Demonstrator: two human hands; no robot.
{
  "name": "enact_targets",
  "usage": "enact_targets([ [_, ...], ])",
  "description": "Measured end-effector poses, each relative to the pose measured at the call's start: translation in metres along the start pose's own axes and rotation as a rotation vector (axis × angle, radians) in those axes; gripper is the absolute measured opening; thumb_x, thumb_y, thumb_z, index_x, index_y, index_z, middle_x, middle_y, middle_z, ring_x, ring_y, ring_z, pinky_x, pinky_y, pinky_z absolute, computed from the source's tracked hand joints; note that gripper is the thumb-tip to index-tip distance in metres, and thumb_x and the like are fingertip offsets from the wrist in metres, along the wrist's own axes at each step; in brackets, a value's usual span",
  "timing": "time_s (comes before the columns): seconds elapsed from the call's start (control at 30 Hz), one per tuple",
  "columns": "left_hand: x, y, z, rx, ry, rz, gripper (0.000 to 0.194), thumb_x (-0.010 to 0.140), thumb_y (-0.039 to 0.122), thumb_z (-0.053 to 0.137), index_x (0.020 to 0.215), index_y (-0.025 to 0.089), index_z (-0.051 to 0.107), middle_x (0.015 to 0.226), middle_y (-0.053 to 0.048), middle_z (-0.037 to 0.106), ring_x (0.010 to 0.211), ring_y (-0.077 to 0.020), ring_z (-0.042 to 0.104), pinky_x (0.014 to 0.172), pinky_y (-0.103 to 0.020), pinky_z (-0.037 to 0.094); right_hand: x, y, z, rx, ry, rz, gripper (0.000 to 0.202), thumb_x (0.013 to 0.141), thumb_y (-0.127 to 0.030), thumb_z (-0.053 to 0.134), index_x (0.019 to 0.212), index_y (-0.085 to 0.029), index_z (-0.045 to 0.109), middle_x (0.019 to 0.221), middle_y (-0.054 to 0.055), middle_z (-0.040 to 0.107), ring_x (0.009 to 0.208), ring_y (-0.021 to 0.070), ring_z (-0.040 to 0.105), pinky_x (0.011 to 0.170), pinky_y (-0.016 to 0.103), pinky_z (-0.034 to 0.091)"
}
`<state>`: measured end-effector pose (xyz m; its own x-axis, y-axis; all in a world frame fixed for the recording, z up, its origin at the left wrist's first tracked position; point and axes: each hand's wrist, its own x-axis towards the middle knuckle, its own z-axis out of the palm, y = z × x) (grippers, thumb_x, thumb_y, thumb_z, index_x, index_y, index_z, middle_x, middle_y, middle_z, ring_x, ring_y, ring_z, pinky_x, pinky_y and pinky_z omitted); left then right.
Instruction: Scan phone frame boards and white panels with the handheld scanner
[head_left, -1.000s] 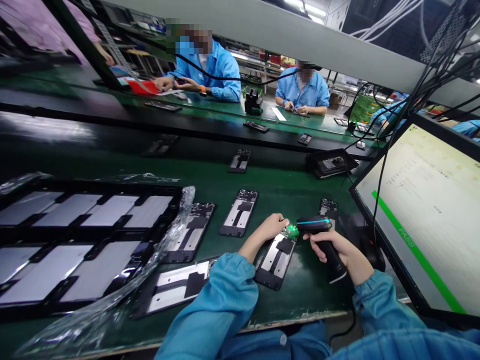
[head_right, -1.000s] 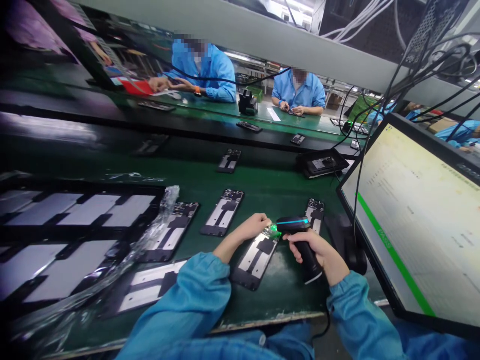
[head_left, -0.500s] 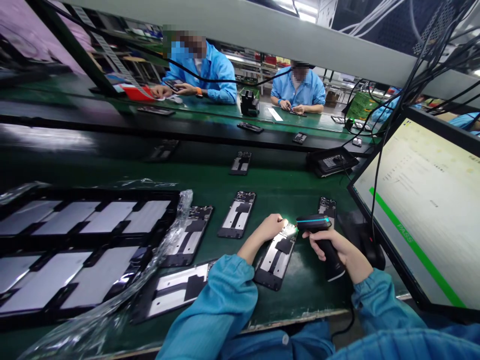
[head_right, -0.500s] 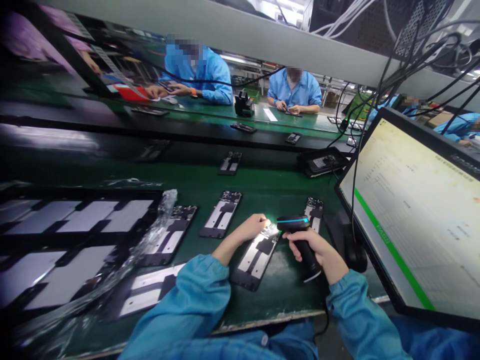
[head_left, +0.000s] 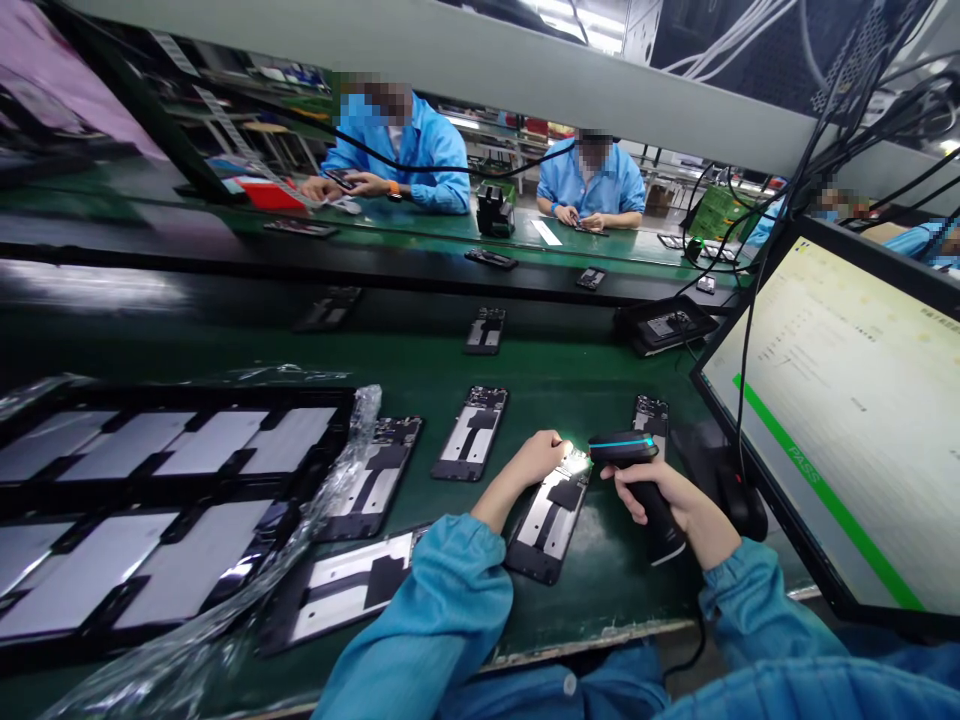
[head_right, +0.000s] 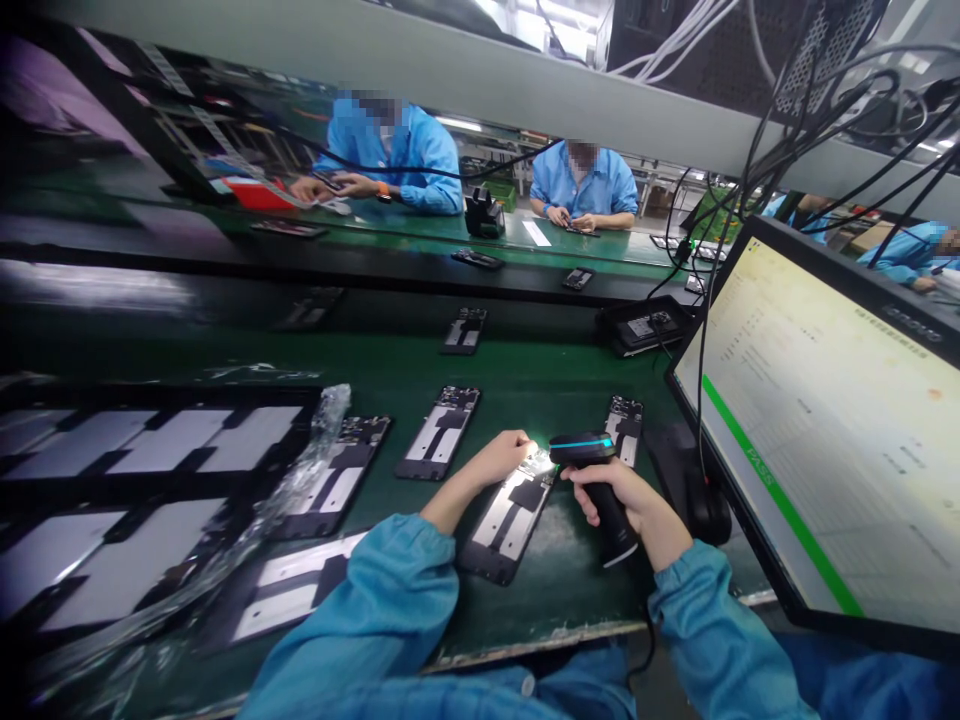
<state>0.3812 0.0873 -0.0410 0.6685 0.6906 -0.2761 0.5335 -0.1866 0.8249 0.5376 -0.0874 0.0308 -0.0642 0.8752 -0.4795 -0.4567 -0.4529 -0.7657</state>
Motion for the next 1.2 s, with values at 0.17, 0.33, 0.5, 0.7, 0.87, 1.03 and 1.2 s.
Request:
enact_targets([
  [0.17, -0.001, 0.002, 0.000, -0.001, 0.000, 0.001, 0.017, 0.074, 0.029, 0.051, 0.060, 0.019, 0.049, 0.052, 0.005, 0.044, 0.054, -0.0121, 0.041, 0.053, -0.025, 0.025, -0.001, -0.002, 0.001, 0.007, 0.006, -0.002, 0.026, 0.076, -0.025, 0.068, 0.096, -0.010, 0.065, 0.050, -0.002, 0.058, 0.036, 0.0088, 0.048, 0.034, 0.018, 0.040],
  [0.33, -0.003, 0.005, -0.001, 0.011, -0.004, -0.001, 0.020, 0.073, 0.028, 0.050, 0.056, 0.019, 0.045, 0.050, 0.005, 0.039, 0.052, -0.0116, 0.038, 0.052, -0.026, 0.022, -0.003, -0.002, 0.001, 0.023, 0.014, -0.020, 0.027, 0.074, -0.024, 0.070, 0.096, -0.009, 0.066, 0.050, -0.002, 0.058, 0.036, 0.0078, 0.046, 0.034, 0.017, 0.040],
  [0.5, -0.003, 0.003, -0.001, 0.022, 0.000, 0.001, 0.021, 0.074, 0.029, 0.050, 0.056, 0.019, 0.044, 0.051, 0.005, 0.041, 0.053, -0.0116, 0.039, 0.052, -0.025, 0.024, 0.000, 0.001, -0.001, 0.026, -0.003, -0.021, 0.025, 0.077, -0.024, 0.067, 0.097, -0.010, 0.065, 0.051, -0.002, 0.059, 0.036, 0.0086, 0.046, 0.033, 0.018, 0.040],
  [0.7, 0.000, 0.003, -0.002, 0.066, 0.003, -0.001, 0.021, 0.077, 0.030, 0.049, 0.059, 0.018, 0.049, 0.054, 0.003, 0.048, 0.056, -0.0132, 0.045, 0.053, -0.024, 0.029, 0.000, 0.004, -0.003, 0.032, -0.003, -0.036, 0.025, 0.076, -0.025, 0.067, 0.097, -0.011, 0.064, 0.052, -0.003, 0.058, 0.036, 0.0077, 0.045, 0.033, 0.018, 0.040],
  [0.87, -0.015, 0.021, -0.002, 0.169, 0.039, -0.043, 0.019, 0.081, 0.029, 0.049, 0.076, 0.015, 0.060, 0.068, -0.006, 0.063, 0.068, -0.0210, 0.060, 0.062, -0.028, 0.040, -0.004, 0.007, -0.006, -0.001, 0.004, -0.043, 0.025, 0.078, -0.026, 0.067, 0.097, -0.010, 0.065, 0.052, -0.004, 0.056, 0.038, 0.0068, 0.046, 0.035, 0.017, 0.041],
  [1.03, -0.059, 0.032, 0.016, 0.495, 0.310, 0.123, 0.058, 0.088, 0.045, 0.053, 0.138, 0.017, 0.044, 0.144, -0.022, 0.047, 0.136, -0.0372, 0.040, 0.106, -0.050, 0.035, 0.002, -0.006, -0.003, -0.090, 0.061, -0.042, 0.032, 0.076, -0.030, 0.074, 0.100, -0.011, 0.064, 0.075, 0.004, 0.070, 0.052, 0.0121, 0.064, 0.040, 0.018, 0.051],
  [1.2, -0.076, 0.012, 0.041, 0.689, 0.302, 0.152, 0.080, 0.078, 0.060, 0.064, 0.143, 0.017, 0.043, 0.157, -0.022, 0.029, 0.147, -0.0422, 0.019, 0.115, -0.062, 0.021, 0.016, -0.032, 0.003, -0.231, 0.053, 0.056, 0.023, 0.077, -0.030, 0.074, 0.072, -0.010, 0.065, 0.052, -0.001, 0.059, 0.041, 0.0114, 0.057, 0.039, 0.022, 0.054],
])
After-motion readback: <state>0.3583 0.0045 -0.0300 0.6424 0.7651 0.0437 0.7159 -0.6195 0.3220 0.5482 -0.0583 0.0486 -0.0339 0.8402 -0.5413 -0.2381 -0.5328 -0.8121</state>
